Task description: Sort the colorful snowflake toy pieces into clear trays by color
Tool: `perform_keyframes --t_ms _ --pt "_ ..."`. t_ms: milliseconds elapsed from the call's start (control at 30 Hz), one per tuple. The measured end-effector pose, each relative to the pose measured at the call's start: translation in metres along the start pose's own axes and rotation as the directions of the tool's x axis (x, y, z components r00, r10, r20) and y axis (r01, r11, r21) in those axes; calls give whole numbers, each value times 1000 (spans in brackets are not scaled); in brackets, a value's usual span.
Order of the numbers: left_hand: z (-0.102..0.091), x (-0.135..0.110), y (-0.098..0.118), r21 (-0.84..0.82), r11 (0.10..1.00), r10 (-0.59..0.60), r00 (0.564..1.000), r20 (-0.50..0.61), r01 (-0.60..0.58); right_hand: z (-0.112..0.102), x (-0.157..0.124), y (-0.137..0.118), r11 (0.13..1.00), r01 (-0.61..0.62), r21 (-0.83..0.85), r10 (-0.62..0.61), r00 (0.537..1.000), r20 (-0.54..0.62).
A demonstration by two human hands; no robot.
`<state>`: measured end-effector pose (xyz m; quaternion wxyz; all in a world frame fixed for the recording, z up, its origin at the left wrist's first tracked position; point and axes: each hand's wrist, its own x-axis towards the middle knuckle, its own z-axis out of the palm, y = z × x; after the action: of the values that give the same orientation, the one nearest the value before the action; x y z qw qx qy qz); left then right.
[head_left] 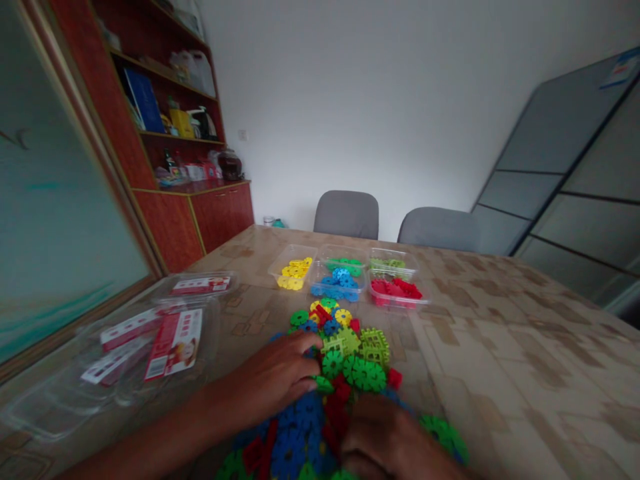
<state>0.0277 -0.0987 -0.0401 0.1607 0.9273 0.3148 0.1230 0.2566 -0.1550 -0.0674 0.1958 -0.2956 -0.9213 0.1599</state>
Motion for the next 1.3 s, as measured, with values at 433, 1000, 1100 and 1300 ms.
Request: perform_keyframes --t_ms 433,1000,1100,1300 --pt "3 4 -13 -94 995 -36 992 -117 25 -11 -7 4 987 -82 -141 92 994 64" --pt "28 17 -7 -30 992 -123 988 -99 120 -26 -20 23 949 -315 14 312 945 96" --pt "24 18 -1 6 986 -164 984 -70 165 -26 -20 19 952 -304 21 301 949 100" --pt "21 17 3 -79 984 -168 980 -107 160 -31 -11 21 907 -400 131 392 916 87"
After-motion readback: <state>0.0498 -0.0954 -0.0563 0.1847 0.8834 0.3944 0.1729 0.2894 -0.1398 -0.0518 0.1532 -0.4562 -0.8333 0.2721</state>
